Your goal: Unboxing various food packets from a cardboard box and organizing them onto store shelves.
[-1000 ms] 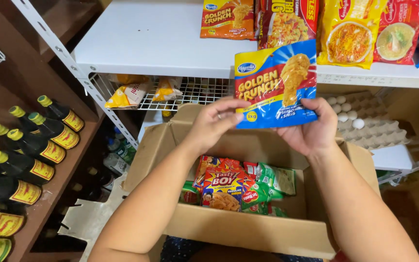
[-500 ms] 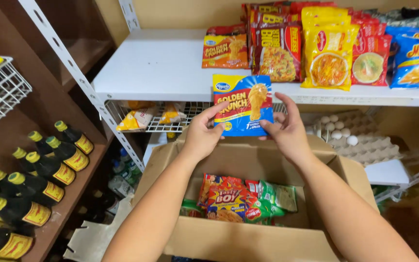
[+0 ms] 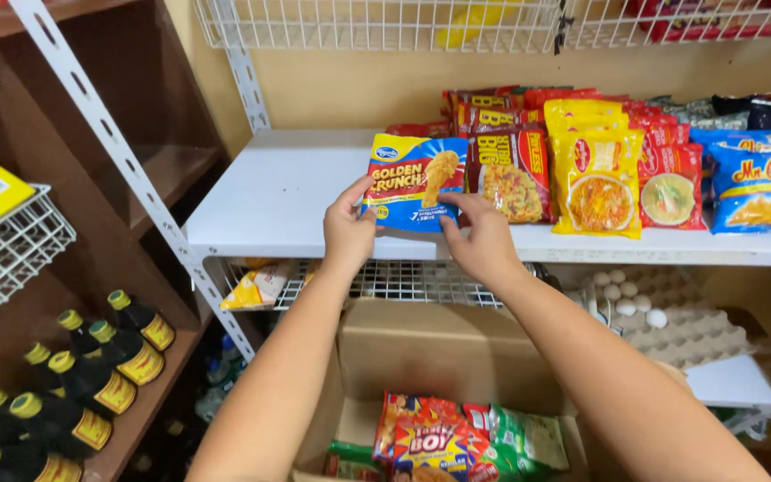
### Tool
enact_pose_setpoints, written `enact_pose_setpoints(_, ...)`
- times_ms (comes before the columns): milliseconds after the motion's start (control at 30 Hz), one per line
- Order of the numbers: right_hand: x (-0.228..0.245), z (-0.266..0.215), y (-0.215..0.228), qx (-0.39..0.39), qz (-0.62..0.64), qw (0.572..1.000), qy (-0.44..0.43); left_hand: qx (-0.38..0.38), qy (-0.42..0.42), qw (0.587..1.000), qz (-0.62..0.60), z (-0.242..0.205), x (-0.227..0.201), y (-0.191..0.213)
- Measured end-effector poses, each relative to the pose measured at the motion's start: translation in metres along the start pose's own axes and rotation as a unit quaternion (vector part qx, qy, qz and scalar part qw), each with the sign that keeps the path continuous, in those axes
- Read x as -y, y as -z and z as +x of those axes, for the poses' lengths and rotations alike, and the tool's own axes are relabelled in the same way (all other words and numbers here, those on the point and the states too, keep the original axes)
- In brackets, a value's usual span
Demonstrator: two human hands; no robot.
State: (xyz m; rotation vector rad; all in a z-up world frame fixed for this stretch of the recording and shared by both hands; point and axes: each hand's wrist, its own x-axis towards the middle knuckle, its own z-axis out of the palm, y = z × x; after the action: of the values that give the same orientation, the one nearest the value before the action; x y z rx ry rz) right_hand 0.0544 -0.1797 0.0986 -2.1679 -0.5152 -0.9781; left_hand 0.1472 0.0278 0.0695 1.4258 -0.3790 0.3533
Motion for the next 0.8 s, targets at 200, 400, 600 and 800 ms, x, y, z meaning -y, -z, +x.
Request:
enact_pose_setpoints(200, 0.0, 0.025, -0.014, -0.079, -0.298, 0.945, 0.106, 0.025, -0.254, 0.853, 0.455, 0.023, 0.013, -0.007)
enact_pose_setpoints(400, -0.011, 0.009, -0.026, 0.002, -0.285, 0.952, 0.11, 0.072, -0.142, 0.868, 0.47, -0.008, -0.018, -0.019)
enact_pose_setpoints(600, 0.003, 0.013, -0.022, 0.061, -0.289, 0.953, 0.065, 0.096, -0.185, 0.858, 0.47, -0.006, -0.009, -0.018)
enact_pose_setpoints(800, -0.005, 0.012, -0.028, 0.056, -0.32, 0.944, 0.061, 0.122, -0.165, 0.81, 0.549, -0.002, 0.0, -0.021)
